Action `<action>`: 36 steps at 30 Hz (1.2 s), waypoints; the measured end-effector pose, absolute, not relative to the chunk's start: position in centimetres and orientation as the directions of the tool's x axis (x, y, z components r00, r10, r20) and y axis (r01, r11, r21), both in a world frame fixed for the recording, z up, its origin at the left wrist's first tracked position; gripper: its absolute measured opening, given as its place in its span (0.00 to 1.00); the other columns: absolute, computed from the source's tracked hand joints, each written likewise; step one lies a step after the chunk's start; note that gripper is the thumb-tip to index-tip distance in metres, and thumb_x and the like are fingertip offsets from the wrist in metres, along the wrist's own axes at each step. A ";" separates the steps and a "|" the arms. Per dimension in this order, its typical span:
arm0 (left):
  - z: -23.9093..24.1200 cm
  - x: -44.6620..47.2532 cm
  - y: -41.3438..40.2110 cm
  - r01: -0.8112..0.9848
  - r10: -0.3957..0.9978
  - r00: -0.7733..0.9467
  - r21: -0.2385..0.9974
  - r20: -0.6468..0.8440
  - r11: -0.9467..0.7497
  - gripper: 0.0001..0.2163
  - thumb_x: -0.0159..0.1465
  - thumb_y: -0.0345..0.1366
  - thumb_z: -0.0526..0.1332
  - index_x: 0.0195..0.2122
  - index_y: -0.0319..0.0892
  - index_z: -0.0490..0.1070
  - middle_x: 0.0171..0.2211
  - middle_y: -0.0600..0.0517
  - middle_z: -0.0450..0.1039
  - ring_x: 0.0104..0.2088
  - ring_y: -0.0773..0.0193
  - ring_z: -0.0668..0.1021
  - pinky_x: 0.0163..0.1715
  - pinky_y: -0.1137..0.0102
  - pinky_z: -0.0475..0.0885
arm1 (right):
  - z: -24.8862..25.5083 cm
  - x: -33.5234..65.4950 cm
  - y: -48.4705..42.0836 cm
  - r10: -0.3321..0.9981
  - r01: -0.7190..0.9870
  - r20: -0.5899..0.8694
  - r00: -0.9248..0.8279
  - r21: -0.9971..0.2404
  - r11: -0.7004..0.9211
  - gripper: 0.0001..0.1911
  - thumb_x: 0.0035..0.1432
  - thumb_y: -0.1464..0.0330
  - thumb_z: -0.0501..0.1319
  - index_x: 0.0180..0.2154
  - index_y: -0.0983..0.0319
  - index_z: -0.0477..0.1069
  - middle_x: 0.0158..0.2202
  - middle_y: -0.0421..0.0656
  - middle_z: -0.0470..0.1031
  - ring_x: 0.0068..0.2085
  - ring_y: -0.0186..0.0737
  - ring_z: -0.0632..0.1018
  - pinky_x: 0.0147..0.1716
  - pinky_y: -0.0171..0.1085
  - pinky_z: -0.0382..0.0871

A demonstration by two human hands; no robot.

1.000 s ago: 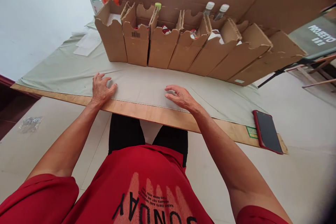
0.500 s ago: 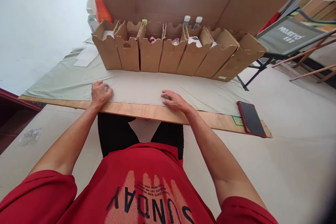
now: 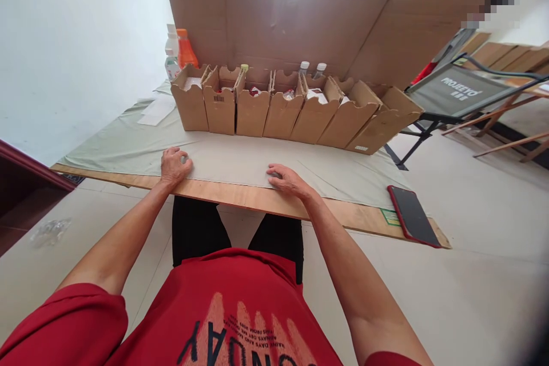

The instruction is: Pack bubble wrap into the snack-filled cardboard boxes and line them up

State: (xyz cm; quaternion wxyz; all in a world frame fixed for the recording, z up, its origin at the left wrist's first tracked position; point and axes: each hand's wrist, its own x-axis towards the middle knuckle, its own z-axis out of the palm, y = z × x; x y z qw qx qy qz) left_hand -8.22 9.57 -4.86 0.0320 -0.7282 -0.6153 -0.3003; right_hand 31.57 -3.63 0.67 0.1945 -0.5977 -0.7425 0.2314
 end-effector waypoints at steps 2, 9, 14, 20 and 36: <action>-5.0 -8.3 9.6 0.915 0.878 0.058 0.326 0.476 -0.237 0.16 0.70 0.42 0.64 0.56 0.41 0.72 0.57 0.44 0.72 0.55 0.52 0.77 0.54 0.50 0.75 | 0.6 31.6 -3.6 0.977 0.797 0.007 -0.213 -0.577 0.178 0.18 0.68 0.62 0.63 0.56 0.61 0.72 0.62 0.49 0.69 0.59 0.50 0.74 0.58 0.56 0.70; -5.1 -8.5 9.8 0.919 0.873 0.040 0.325 0.486 -0.222 0.16 0.70 0.42 0.64 0.55 0.41 0.72 0.57 0.44 0.73 0.54 0.52 0.77 0.54 0.50 0.75 | 0.2 31.7 -3.3 0.977 0.790 0.013 -0.212 -0.586 0.179 0.17 0.68 0.62 0.64 0.56 0.60 0.72 0.64 0.49 0.68 0.61 0.51 0.72 0.60 0.57 0.68; -5.1 -8.5 9.9 0.917 0.875 0.038 0.332 0.482 -0.223 0.16 0.70 0.42 0.64 0.55 0.41 0.72 0.57 0.44 0.73 0.55 0.52 0.77 0.55 0.50 0.74 | -0.1 31.7 -3.3 0.978 0.779 0.020 -0.209 -0.601 0.179 0.17 0.68 0.62 0.64 0.55 0.61 0.73 0.64 0.49 0.68 0.62 0.52 0.71 0.61 0.58 0.66; -5.2 -8.5 9.9 0.912 0.879 0.020 0.352 0.476 -0.211 0.15 0.69 0.42 0.64 0.54 0.41 0.73 0.57 0.44 0.73 0.56 0.51 0.76 0.57 0.48 0.72 | -0.1 31.6 -3.1 0.978 0.772 0.016 -0.207 -0.611 0.173 0.17 0.68 0.62 0.64 0.54 0.61 0.73 0.65 0.49 0.68 0.63 0.52 0.70 0.62 0.58 0.65; -4.7 -8.3 9.4 0.904 0.865 -0.019 0.379 0.501 -0.199 0.16 0.69 0.42 0.64 0.55 0.41 0.72 0.57 0.44 0.72 0.55 0.51 0.77 0.55 0.50 0.74 | 0.5 31.2 -3.4 0.981 0.784 0.004 -0.192 -0.601 0.156 0.18 0.68 0.62 0.64 0.56 0.61 0.72 0.64 0.49 0.68 0.62 0.52 0.72 0.60 0.57 0.68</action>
